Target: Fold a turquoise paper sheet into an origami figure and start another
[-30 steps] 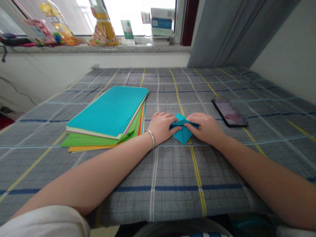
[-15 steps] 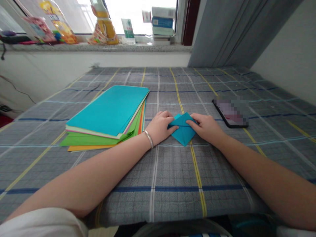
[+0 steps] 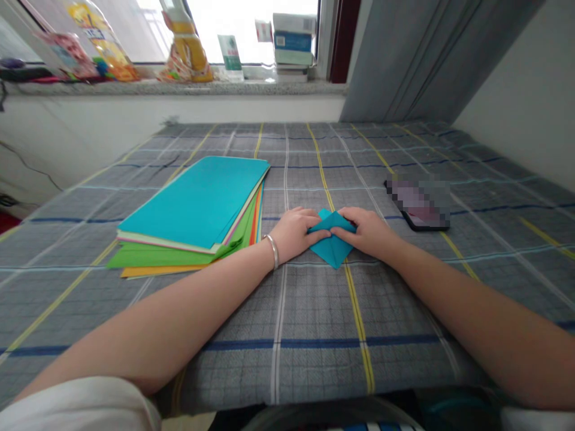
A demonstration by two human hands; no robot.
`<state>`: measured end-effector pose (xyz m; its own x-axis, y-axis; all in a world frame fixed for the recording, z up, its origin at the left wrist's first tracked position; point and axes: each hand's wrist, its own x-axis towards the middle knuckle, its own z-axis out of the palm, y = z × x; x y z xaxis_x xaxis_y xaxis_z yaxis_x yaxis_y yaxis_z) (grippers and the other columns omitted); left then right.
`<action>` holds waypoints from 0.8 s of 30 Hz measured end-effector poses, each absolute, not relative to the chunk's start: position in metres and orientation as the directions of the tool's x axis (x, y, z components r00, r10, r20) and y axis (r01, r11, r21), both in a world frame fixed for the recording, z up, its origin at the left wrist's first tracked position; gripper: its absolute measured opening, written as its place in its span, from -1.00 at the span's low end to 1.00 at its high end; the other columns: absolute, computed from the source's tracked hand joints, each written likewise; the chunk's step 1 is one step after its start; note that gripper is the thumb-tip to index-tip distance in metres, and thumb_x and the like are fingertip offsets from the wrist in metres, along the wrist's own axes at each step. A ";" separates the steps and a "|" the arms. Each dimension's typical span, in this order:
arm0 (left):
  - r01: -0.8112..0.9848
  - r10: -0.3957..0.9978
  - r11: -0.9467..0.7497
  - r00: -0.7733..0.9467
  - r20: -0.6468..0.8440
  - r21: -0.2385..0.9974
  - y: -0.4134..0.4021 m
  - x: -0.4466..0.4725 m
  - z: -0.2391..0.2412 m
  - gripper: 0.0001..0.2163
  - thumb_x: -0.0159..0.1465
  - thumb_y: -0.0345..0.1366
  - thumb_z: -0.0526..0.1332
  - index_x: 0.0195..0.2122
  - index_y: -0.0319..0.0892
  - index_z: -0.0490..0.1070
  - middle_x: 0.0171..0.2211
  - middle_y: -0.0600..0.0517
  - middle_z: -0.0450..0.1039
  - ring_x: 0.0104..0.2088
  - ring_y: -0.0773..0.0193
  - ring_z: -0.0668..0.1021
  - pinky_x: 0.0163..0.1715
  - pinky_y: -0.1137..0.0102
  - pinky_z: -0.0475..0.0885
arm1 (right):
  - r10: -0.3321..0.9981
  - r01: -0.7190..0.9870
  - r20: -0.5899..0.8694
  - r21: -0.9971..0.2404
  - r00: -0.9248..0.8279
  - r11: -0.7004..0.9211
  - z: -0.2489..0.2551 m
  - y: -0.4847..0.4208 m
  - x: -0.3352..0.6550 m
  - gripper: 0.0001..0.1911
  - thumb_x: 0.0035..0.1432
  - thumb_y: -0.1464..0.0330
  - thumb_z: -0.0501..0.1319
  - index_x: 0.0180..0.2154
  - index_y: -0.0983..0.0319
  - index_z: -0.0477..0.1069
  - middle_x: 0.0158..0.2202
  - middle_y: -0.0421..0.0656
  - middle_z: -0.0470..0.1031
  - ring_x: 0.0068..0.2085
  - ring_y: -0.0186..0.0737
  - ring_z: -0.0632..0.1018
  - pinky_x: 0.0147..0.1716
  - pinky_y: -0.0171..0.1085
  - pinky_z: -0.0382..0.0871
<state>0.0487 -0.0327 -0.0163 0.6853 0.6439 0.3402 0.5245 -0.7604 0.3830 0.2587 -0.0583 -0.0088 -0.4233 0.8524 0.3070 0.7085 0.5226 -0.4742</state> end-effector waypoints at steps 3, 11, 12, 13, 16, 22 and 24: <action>0.527 0.668 -0.737 0.662 0.340 0.422 -0.034 0.049 -0.014 -0.71 0.39 -0.21 0.11 -0.45 -0.20 0.42 -0.42 0.03 0.42 -0.30 0.24 0.47 -0.18 0.32 0.36 | 0.857 0.670 0.300 -0.536 -0.418 0.514 -0.011 -0.056 0.260 -0.77 0.17 0.23 0.17 -0.19 0.19 0.48 -0.17 -0.07 0.59 -0.14 -0.05 0.54 -0.13 -0.12 0.35; 0.570 0.762 -0.628 0.588 0.271 0.531 -0.033 0.048 -0.008 -0.66 0.36 -0.21 0.12 -0.57 -0.17 0.22 -0.52 0.10 0.23 -0.42 0.31 0.37 -0.35 0.39 0.28 | 0.888 0.552 0.216 -0.716 -0.406 0.427 -0.014 -0.051 0.260 -0.72 0.17 0.25 0.18 -0.11 0.20 0.48 -0.11 -0.08 0.59 -0.13 -0.07 0.57 -0.12 -0.11 0.41; 0.581 0.770 -0.621 0.577 0.271 0.527 -0.033 0.048 -0.009 -0.66 0.35 -0.21 0.12 -0.57 -0.17 0.21 -0.53 0.11 0.22 -0.43 0.31 0.36 -0.36 0.39 0.28 | 0.895 0.546 0.213 -0.730 -0.391 0.412 -0.014 -0.051 0.260 -0.72 0.18 0.25 0.17 -0.10 0.20 0.47 -0.11 -0.09 0.59 -0.13 -0.07 0.57 -0.13 -0.11 0.42; 0.594 0.780 -0.612 0.562 0.275 0.522 -0.032 0.048 -0.009 -0.65 0.35 -0.20 0.13 -0.58 -0.17 0.21 -0.53 0.10 0.22 -0.43 0.31 0.36 -0.36 0.38 0.27 | 0.906 0.542 0.205 -0.744 -0.371 0.390 -0.014 -0.050 0.260 -0.73 0.19 0.25 0.17 -0.10 0.19 0.47 -0.11 -0.09 0.59 -0.14 -0.08 0.57 -0.14 -0.11 0.43; 0.627 0.806 -0.584 0.522 0.278 0.517 -0.032 0.047 -0.011 -0.65 0.33 -0.18 0.14 -0.58 -0.18 0.24 -0.51 0.09 0.27 -0.43 0.31 0.37 -0.35 0.38 0.28 | 0.939 0.534 0.157 -0.788 -0.306 0.306 -0.015 -0.051 0.259 -0.73 0.17 0.27 0.20 -0.08 0.18 0.45 -0.16 -0.09 0.60 -0.18 -0.08 0.59 -0.21 -0.12 0.46; 0.643 0.810 -0.572 0.541 0.227 0.510 -0.029 0.042 -0.008 -0.72 0.33 -0.21 0.12 -0.51 -0.19 0.37 -0.49 0.07 0.36 -0.40 0.29 0.43 -0.35 0.38 0.31 | 0.955 0.473 0.080 -0.855 -0.285 0.212 -0.018 -0.050 0.260 -0.61 0.16 0.30 0.21 0.05 0.15 0.37 -0.19 -0.10 0.61 -0.26 -0.11 0.59 -0.31 -0.14 0.47; 0.652 0.823 -0.547 0.535 0.192 0.526 -0.027 0.039 -0.007 -0.76 0.32 -0.23 0.15 -0.46 -0.19 0.42 -0.45 0.06 0.42 -0.38 0.29 0.44 -0.34 0.38 0.31 | 0.966 0.516 0.077 -0.833 -0.248 0.199 -0.019 -0.049 0.260 -0.56 0.16 0.28 0.21 0.09 0.17 0.35 -0.24 -0.11 0.60 -0.29 -0.14 0.58 -0.35 -0.17 0.44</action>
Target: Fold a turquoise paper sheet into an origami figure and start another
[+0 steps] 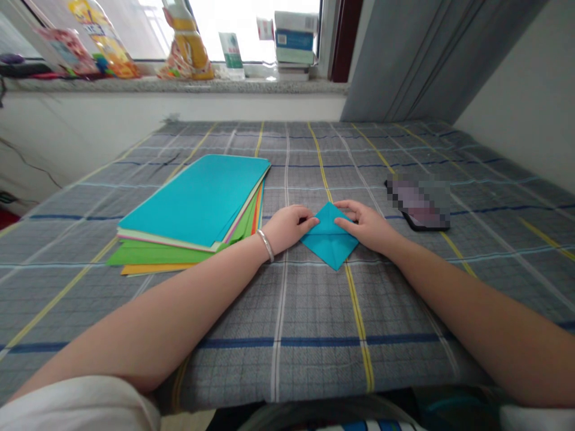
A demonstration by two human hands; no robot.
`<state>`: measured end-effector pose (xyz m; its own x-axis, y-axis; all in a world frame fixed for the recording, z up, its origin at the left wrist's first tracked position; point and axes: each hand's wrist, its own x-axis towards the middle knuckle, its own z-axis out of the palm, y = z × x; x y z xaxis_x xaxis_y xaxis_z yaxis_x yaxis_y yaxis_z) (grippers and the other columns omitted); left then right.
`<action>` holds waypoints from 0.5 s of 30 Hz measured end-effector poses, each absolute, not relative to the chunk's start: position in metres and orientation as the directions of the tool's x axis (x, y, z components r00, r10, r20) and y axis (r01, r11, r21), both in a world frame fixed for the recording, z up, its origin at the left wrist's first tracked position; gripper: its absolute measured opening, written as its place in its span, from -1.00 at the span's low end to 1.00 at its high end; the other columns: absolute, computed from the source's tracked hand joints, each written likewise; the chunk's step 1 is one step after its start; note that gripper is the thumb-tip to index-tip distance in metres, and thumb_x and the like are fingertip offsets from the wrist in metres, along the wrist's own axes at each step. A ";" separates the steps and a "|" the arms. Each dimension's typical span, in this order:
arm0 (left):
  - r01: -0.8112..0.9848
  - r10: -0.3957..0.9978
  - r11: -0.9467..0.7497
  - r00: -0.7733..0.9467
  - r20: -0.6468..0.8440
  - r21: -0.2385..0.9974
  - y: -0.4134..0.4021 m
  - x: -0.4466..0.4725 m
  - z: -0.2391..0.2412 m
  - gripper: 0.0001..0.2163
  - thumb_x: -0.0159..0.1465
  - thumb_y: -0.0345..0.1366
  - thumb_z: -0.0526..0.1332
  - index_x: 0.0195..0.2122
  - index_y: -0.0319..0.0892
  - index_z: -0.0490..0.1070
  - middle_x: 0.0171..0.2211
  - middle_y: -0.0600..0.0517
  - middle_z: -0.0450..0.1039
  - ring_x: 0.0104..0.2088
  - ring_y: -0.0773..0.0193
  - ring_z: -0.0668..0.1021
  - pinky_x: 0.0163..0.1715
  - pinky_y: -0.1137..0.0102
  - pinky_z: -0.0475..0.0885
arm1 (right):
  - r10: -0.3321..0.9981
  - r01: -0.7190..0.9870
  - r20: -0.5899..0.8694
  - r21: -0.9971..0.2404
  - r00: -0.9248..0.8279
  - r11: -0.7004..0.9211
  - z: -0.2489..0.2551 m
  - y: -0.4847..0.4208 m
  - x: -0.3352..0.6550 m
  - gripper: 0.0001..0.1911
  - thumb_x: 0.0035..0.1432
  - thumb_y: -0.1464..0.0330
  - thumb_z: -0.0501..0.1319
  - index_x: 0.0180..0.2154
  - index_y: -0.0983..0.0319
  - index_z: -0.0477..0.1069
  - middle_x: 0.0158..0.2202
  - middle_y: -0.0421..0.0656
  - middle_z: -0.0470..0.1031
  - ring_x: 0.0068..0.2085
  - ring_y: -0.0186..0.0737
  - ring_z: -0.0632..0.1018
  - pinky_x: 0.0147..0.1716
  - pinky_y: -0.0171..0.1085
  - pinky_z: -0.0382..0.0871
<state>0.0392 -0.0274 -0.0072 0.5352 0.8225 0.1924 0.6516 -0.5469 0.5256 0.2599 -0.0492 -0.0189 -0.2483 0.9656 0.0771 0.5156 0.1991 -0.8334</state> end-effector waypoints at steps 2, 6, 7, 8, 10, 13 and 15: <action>0.669 0.844 -0.510 0.509 0.167 0.541 -0.026 0.038 -0.007 -0.80 0.30 -0.25 0.18 -0.44 -0.20 0.45 -0.41 0.05 0.46 -0.38 0.29 0.45 -0.35 0.39 0.31 | 0.975 0.595 0.103 -0.777 -0.199 0.204 -0.019 -0.049 0.260 -0.53 0.14 0.27 0.23 0.09 0.20 0.35 -0.33 -0.14 0.57 -0.34 -0.16 0.54 -0.38 -0.20 0.39; 0.717 0.878 -0.468 0.443 0.180 0.517 -0.026 0.040 -0.007 -0.82 0.27 -0.26 0.22 -0.45 -0.21 0.47 -0.40 0.03 0.45 -0.39 0.29 0.45 -0.31 0.37 0.35 | 0.966 0.711 0.184 -0.654 -0.182 0.259 -0.016 -0.049 0.258 -0.57 0.14 0.28 0.23 0.06 0.21 0.41 -0.37 -0.17 0.52 -0.36 -0.20 0.50 -0.37 -0.23 0.34; 0.727 0.880 -0.468 0.434 0.192 0.502 -0.026 0.041 -0.008 -0.83 0.27 -0.27 0.22 -0.44 -0.21 0.47 -0.40 0.03 0.44 -0.39 0.28 0.45 -0.29 0.36 0.37 | 0.963 0.726 0.194 -0.633 -0.189 0.270 -0.016 -0.050 0.258 -0.58 0.14 0.29 0.22 0.05 0.19 0.43 -0.35 -0.16 0.53 -0.35 -0.20 0.50 -0.35 -0.23 0.34; 0.735 0.880 -0.471 0.427 0.207 0.488 -0.027 0.043 -0.009 -0.84 0.28 -0.28 0.22 -0.41 -0.21 0.48 -0.39 0.02 0.44 -0.38 0.28 0.46 -0.26 0.35 0.38 | 0.959 0.740 0.206 -0.610 -0.197 0.283 -0.016 -0.050 0.257 -0.60 0.15 0.30 0.21 0.05 0.18 0.45 -0.30 -0.15 0.55 -0.32 -0.19 0.51 -0.33 -0.22 0.35; 0.743 0.877 -0.480 0.420 0.234 0.467 -0.028 0.045 -0.011 -0.87 0.28 -0.29 0.22 -0.34 -0.23 0.50 -0.36 0.01 0.45 -0.35 0.26 0.47 -0.22 0.33 0.41 | 0.944 0.767 0.236 -0.553 -0.230 0.326 -0.015 -0.050 0.256 -0.64 0.18 0.32 0.19 0.02 0.16 0.49 -0.20 -0.10 0.57 -0.23 -0.15 0.53 -0.23 -0.19 0.37; 0.727 0.850 -0.527 0.445 0.284 0.439 -0.028 0.048 -0.015 -0.84 0.31 -0.33 0.18 -0.16 -0.23 0.50 -0.30 -0.02 0.48 -0.29 0.23 0.50 -0.15 0.30 0.44 | 0.923 0.807 0.259 -0.455 -0.285 0.377 -0.016 -0.050 0.255 -0.68 0.22 0.32 0.16 -0.02 0.16 0.53 -0.11 -0.06 0.56 -0.10 -0.09 0.53 -0.10 -0.15 0.35; 0.707 0.814 -0.580 0.485 0.319 0.404 -0.027 0.048 -0.018 -0.77 0.34 -0.35 0.13 -0.04 -0.20 0.49 -0.25 -0.04 0.50 -0.24 0.21 0.52 -0.10 0.28 0.44 | 0.924 0.832 0.245 -0.411 -0.293 0.373 -0.016 -0.050 0.255 -0.67 0.23 0.31 0.15 -0.01 0.17 0.53 -0.13 -0.05 0.55 -0.10 -0.08 0.52 -0.09 -0.15 0.35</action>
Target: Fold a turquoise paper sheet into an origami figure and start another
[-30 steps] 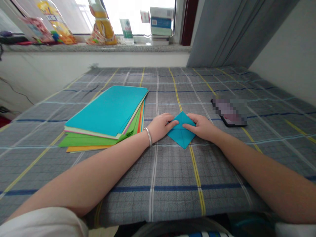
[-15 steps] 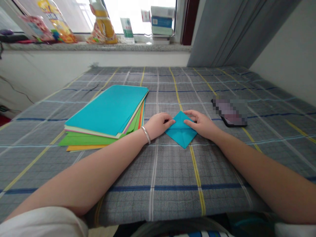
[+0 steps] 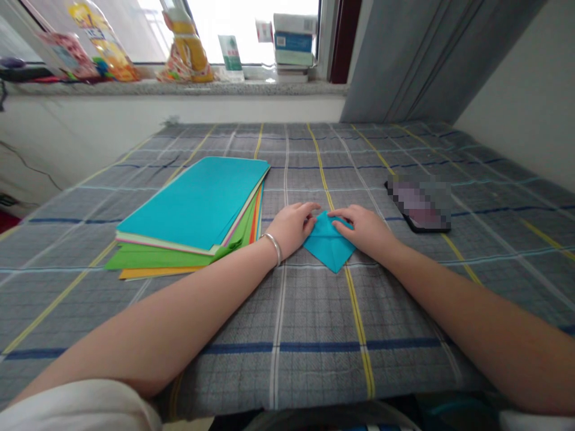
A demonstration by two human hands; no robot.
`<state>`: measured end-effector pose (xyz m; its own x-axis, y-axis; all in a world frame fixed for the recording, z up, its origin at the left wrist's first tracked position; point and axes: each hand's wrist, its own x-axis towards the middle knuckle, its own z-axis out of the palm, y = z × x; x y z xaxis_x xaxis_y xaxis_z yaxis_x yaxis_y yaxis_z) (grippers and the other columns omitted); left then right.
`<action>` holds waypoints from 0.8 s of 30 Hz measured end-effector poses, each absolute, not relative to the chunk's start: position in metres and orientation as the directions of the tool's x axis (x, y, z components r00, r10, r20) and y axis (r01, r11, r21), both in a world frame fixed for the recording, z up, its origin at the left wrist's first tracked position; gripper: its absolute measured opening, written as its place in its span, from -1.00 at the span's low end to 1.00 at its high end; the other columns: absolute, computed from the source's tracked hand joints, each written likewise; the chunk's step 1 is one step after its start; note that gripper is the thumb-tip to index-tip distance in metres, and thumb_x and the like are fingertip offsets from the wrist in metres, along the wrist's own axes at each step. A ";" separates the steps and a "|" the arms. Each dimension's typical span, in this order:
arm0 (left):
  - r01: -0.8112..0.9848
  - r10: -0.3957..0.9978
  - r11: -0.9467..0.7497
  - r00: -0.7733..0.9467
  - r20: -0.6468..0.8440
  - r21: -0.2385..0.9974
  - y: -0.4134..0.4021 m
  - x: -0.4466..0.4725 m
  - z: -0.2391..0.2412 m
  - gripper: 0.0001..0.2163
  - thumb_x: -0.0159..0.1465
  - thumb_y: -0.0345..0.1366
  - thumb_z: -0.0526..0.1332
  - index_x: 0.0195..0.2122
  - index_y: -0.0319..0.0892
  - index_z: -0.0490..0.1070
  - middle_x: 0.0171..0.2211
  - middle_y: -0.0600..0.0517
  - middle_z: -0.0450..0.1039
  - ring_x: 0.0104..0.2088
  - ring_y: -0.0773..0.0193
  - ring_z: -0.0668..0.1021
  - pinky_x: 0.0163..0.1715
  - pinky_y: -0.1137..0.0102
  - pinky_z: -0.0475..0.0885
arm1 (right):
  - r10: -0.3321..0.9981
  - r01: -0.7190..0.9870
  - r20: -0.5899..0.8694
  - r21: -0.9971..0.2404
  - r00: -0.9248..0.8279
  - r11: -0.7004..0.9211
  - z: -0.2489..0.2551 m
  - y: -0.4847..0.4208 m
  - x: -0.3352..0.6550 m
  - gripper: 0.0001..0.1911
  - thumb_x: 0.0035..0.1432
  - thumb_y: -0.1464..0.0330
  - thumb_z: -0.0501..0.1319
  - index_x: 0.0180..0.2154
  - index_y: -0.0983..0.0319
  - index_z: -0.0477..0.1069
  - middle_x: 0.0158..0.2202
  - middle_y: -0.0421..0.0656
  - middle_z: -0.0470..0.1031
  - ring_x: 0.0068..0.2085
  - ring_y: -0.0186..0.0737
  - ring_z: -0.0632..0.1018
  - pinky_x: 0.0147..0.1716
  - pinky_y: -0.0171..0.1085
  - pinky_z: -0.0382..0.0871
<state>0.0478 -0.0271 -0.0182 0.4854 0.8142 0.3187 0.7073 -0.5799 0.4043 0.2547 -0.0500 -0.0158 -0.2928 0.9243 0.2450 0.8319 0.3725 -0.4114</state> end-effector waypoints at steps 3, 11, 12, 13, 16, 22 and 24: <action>0.687 0.759 -0.650 0.565 0.324 0.326 -0.026 0.047 -0.020 -0.73 0.38 -0.30 0.08 -0.01 -0.17 0.52 -0.18 -0.08 0.50 -0.16 0.17 0.52 -0.03 0.23 0.42 | 0.929 0.851 0.232 -0.383 -0.289 0.360 -0.016 -0.050 0.254 -0.66 0.24 0.32 0.14 0.00 0.19 0.53 -0.18 -0.05 0.53 -0.14 -0.10 0.52 -0.14 -0.17 0.35; 0.679 0.692 -0.718 0.672 0.265 0.153 -0.030 0.044 -0.016 -0.55 0.35 -0.06 0.12 0.14 -0.23 0.43 -0.09 -0.16 0.43 -0.09 0.06 0.45 0.05 0.14 0.36 | 0.924 0.859 0.229 -0.354 -0.305 0.371 -0.016 -0.049 0.255 -0.66 0.26 0.30 0.13 0.01 0.18 0.52 -0.18 -0.05 0.51 -0.16 -0.10 0.51 -0.14 -0.17 0.35; 0.684 0.700 -0.711 0.666 0.259 0.162 -0.030 0.044 -0.017 -0.55 0.35 -0.06 0.13 0.15 -0.23 0.43 -0.09 -0.16 0.43 -0.09 0.06 0.45 0.05 0.15 0.36 | 0.924 0.858 0.227 -0.353 -0.307 0.372 -0.016 -0.048 0.255 -0.66 0.26 0.30 0.12 0.01 0.17 0.52 -0.17 -0.05 0.51 -0.14 -0.09 0.51 -0.13 -0.16 0.35; 0.688 0.707 -0.704 0.660 0.253 0.175 -0.029 0.044 -0.017 -0.54 0.34 -0.05 0.14 0.15 -0.24 0.43 -0.10 -0.16 0.43 -0.09 0.06 0.45 0.06 0.15 0.36 | 0.924 0.859 0.226 -0.352 -0.308 0.373 -0.016 -0.048 0.255 -0.66 0.27 0.29 0.12 0.02 0.16 0.52 -0.17 -0.05 0.50 -0.13 -0.09 0.51 -0.12 -0.15 0.35; 0.688 0.716 -0.697 0.656 0.238 0.200 -0.026 0.043 -0.019 -0.54 0.34 -0.04 0.14 0.15 -0.23 0.42 -0.11 -0.15 0.43 -0.09 0.07 0.45 0.06 0.16 0.35 | 0.925 0.862 0.223 -0.346 -0.307 0.370 -0.017 -0.048 0.254 -0.66 0.28 0.28 0.12 0.02 0.15 0.53 -0.18 -0.05 0.49 -0.13 -0.08 0.50 -0.11 -0.14 0.35; 0.699 0.725 -0.688 0.653 0.217 0.197 -0.025 0.043 -0.020 -0.58 0.39 -0.10 0.08 0.17 -0.19 0.40 -0.10 -0.13 0.43 -0.08 0.08 0.45 0.06 0.15 0.32 | 0.920 0.863 0.236 -0.333 -0.313 0.379 -0.019 -0.048 0.255 -0.66 0.28 0.28 0.11 0.03 0.14 0.52 -0.16 -0.05 0.45 -0.11 -0.08 0.51 -0.09 -0.14 0.36; 0.708 0.738 -0.675 0.641 0.214 0.208 -0.024 0.042 -0.020 -0.61 0.40 -0.14 0.05 0.16 -0.17 0.40 -0.10 -0.11 0.44 -0.07 0.09 0.45 0.06 0.15 0.31 | 0.920 0.865 0.235 -0.329 -0.313 0.378 -0.019 -0.048 0.255 -0.66 0.28 0.28 0.11 0.02 0.13 0.52 -0.14 -0.05 0.45 -0.10 -0.07 0.51 -0.09 -0.14 0.36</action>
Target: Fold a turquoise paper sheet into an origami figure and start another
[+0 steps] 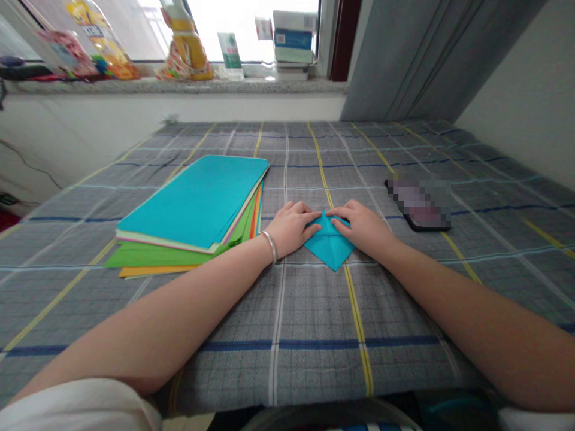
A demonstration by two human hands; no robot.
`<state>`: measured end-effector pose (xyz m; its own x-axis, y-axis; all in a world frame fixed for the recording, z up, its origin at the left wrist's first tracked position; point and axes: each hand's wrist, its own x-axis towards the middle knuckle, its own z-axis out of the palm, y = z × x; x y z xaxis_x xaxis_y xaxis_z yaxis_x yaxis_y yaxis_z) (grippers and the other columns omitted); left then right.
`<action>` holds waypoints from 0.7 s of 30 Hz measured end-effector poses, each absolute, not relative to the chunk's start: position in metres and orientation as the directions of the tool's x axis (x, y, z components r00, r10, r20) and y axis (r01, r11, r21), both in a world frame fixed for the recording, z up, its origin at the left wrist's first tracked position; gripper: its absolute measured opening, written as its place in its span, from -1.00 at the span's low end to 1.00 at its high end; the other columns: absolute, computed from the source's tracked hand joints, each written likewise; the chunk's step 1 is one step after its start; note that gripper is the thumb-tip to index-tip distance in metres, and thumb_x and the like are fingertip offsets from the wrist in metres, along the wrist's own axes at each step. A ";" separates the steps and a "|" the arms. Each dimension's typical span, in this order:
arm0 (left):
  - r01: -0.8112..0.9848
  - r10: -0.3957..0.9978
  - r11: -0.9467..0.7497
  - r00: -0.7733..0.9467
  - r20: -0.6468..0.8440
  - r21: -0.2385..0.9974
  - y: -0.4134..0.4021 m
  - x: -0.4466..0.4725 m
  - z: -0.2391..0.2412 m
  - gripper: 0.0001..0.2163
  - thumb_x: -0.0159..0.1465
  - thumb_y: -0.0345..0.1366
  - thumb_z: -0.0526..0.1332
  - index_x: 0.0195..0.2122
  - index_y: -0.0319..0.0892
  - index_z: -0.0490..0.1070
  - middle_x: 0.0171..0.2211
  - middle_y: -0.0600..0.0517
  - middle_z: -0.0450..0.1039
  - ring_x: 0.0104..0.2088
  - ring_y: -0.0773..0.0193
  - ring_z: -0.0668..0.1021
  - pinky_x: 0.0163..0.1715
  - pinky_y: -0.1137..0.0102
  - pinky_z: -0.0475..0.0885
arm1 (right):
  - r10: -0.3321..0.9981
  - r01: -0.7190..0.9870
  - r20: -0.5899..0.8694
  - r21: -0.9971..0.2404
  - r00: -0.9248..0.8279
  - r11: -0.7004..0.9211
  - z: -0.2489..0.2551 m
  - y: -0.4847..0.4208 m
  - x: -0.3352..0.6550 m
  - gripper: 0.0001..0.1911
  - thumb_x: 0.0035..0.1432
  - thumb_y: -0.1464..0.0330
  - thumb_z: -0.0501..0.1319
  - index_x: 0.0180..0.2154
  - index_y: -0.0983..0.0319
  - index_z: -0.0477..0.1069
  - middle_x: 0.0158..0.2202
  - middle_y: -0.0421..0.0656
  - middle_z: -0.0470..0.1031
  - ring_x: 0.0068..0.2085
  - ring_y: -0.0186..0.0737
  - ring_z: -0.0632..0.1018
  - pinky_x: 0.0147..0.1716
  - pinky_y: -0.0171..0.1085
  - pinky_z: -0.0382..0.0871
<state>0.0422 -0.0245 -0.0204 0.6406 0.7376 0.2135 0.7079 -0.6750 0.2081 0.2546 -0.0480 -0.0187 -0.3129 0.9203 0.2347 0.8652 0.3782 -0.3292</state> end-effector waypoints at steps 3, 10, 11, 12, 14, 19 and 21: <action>0.689 0.728 -0.686 0.654 0.206 0.235 -0.022 0.038 -0.019 -0.65 0.41 -0.22 0.03 0.14 -0.13 0.42 -0.07 -0.10 0.45 -0.05 0.11 0.45 0.08 0.16 0.29 | 0.924 0.872 0.226 -0.322 -0.308 0.369 -0.017 -0.049 0.254 -0.66 0.29 0.28 0.11 0.03 0.13 0.52 -0.14 -0.05 0.45 -0.09 -0.06 0.51 -0.10 -0.13 0.37; 0.626 0.731 -0.657 0.666 0.150 0.421 -0.012 0.020 -0.001 -0.81 0.30 -0.29 0.13 -0.18 -0.23 0.49 -0.26 -0.04 0.49 -0.21 0.22 0.49 -0.15 0.34 0.36 | 0.932 0.882 0.208 -0.315 -0.297 0.352 -0.014 -0.051 0.252 -0.65 0.29 0.28 0.10 0.03 0.14 0.52 -0.12 -0.03 0.46 -0.08 -0.03 0.52 -0.12 -0.11 0.38; 0.651 0.757 -0.623 0.641 0.126 0.434 -0.012 0.019 0.002 -0.83 0.30 -0.27 0.13 -0.31 -0.22 0.47 -0.34 -0.01 0.46 -0.29 0.25 0.47 -0.24 0.37 0.35 | 0.932 0.882 0.206 -0.313 -0.298 0.351 -0.014 -0.051 0.252 -0.65 0.29 0.28 0.10 0.03 0.14 0.52 -0.12 -0.03 0.46 -0.09 -0.03 0.52 -0.12 -0.11 0.38; 0.678 0.783 -0.585 0.615 0.093 0.444 -0.013 0.019 0.004 -0.80 0.29 -0.24 0.13 -0.41 -0.21 0.43 -0.43 0.03 0.42 -0.37 0.28 0.45 -0.34 0.40 0.32 | 0.932 0.883 0.204 -0.311 -0.300 0.352 -0.014 -0.051 0.252 -0.65 0.29 0.28 0.10 0.04 0.13 0.52 -0.12 -0.04 0.45 -0.09 -0.03 0.52 -0.12 -0.11 0.38; 0.726 0.823 -0.508 0.568 0.012 0.463 -0.016 0.021 0.008 -0.70 0.31 -0.16 0.09 -0.53 -0.18 0.34 -0.54 0.08 0.33 -0.48 0.32 0.38 -0.47 0.41 0.22 | 0.931 0.882 0.203 -0.308 -0.304 0.355 -0.014 -0.051 0.252 -0.65 0.29 0.28 0.09 0.04 0.13 0.51 -0.12 -0.03 0.45 -0.09 -0.04 0.51 -0.13 -0.12 0.39; 0.823 0.875 -0.375 0.467 -0.131 0.427 -0.023 0.025 0.017 -0.68 0.26 -0.09 0.11 -0.55 -0.16 0.35 -0.60 0.10 0.32 -0.55 0.33 0.35 -0.53 0.42 0.15 | 0.932 0.887 0.202 -0.300 -0.302 0.352 -0.014 -0.051 0.252 -0.65 0.29 0.28 0.10 0.03 0.13 0.51 -0.11 -0.03 0.46 -0.09 -0.05 0.51 -0.14 -0.14 0.39; 0.835 0.856 -0.388 0.484 -0.184 0.391 -0.023 0.023 0.021 -0.74 0.23 -0.12 0.15 -0.50 -0.17 0.40 -0.57 0.09 0.37 -0.53 0.33 0.38 -0.51 0.43 0.17 | 0.932 0.891 0.202 -0.289 -0.302 0.352 -0.014 -0.051 0.252 -0.65 0.29 0.28 0.10 0.04 0.13 0.51 -0.11 -0.03 0.46 -0.08 -0.06 0.51 -0.14 -0.15 0.38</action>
<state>0.0230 -0.0228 0.0206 0.4838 0.8557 -0.1835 0.8346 -0.3880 0.3910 0.2515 -0.0515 -0.0137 -0.3024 0.9316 0.2019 0.8906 0.3516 -0.2886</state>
